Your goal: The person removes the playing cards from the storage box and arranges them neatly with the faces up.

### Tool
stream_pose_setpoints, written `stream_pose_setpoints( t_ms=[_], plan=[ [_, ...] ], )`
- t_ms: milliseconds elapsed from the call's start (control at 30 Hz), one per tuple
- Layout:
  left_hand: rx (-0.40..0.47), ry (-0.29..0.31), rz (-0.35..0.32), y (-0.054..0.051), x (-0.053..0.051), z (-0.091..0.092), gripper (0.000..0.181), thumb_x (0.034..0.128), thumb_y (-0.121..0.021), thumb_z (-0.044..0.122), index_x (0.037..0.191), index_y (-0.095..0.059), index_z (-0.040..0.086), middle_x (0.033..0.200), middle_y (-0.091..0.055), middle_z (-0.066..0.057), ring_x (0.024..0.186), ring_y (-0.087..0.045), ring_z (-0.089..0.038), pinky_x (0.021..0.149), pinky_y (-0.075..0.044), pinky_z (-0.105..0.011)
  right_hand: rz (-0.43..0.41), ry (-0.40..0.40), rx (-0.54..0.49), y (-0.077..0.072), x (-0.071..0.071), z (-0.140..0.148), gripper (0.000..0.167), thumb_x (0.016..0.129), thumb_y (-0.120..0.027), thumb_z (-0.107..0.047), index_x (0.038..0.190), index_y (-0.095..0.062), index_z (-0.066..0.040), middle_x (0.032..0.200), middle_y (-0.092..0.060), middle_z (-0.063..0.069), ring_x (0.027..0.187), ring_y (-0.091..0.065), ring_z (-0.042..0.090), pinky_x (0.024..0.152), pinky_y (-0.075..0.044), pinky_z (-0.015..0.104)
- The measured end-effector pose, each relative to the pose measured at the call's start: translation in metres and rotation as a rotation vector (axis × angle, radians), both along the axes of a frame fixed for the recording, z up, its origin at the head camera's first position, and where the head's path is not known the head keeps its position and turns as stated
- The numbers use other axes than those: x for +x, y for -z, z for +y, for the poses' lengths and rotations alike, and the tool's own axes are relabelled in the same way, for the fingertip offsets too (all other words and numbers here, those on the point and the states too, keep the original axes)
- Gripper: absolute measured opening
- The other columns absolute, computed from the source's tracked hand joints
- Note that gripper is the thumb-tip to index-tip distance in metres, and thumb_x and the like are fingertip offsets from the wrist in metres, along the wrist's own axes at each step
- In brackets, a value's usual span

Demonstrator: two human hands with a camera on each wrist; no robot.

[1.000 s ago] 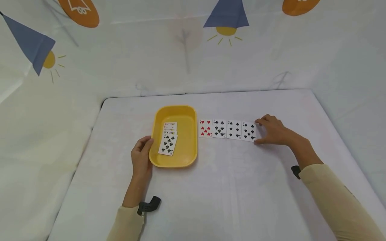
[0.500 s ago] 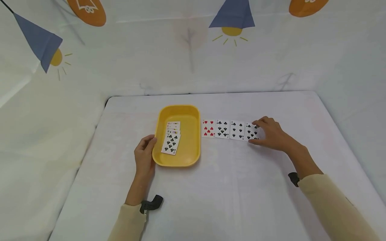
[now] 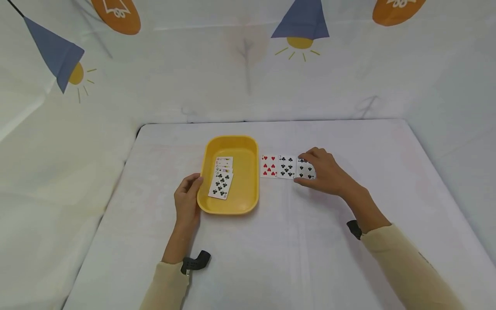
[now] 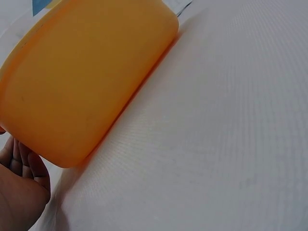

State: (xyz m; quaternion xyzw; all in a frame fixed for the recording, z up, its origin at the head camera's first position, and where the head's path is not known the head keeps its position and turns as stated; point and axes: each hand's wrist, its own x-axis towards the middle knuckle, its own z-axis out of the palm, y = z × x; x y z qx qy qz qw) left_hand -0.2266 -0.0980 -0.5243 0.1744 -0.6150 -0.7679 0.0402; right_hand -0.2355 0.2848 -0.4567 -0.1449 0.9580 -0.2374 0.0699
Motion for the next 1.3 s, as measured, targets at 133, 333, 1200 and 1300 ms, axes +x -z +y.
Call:
stream_pose_setpoints(
  t_ms=[133,333,1200,1300],
  plan=[
    [0.016,0.005,-0.020,0.000,0.000,-0.001,0.029,0.0920,-0.074,0.021,0.116,-0.068,0.006,0.115,-0.061,-0.009,0.105,-0.056,-0.019,0.093,-0.051,-0.029,-0.009,-0.014,-0.015,-0.005,-0.002,-0.026,0.068,0.083,-0.081,-0.041,0.135,-0.056,-0.006,0.128,-0.050,0.010,0.120,-0.042,0.033,0.099,-0.040,0.058],
    [0.025,0.015,-0.038,-0.003,-0.001,-0.002,0.028,0.0944,-0.070,0.016,0.119,-0.066,0.003,0.116,-0.060,-0.008,0.104,-0.056,-0.016,0.099,-0.049,-0.037,0.000,-0.100,-0.050,-0.007,-0.007,-0.058,0.068,0.085,-0.078,-0.047,0.136,-0.056,-0.008,0.131,-0.050,0.010,0.120,-0.042,0.031,0.100,-0.040,0.054],
    [0.011,0.016,0.011,-0.001,0.001,0.000,0.029,0.0925,-0.073,0.021,0.116,-0.068,0.005,0.114,-0.061,-0.009,0.103,-0.057,-0.019,0.095,-0.050,-0.034,0.145,-0.316,0.036,0.009,-0.016,-0.153,0.072,0.080,-0.078,-0.054,0.127,-0.064,-0.001,0.116,-0.054,0.007,0.106,-0.045,0.024,0.094,-0.040,0.039],
    [0.010,0.013,0.017,-0.001,0.001,0.000,0.027,0.0921,-0.073,0.020,0.114,-0.069,0.006,0.114,-0.062,-0.010,0.103,-0.058,-0.020,0.093,-0.051,-0.031,0.132,-0.314,0.070,0.011,-0.015,-0.160,0.072,0.080,-0.078,-0.054,0.127,-0.064,-0.002,0.116,-0.054,0.009,0.109,-0.044,0.026,0.099,-0.039,0.041]
  ],
)
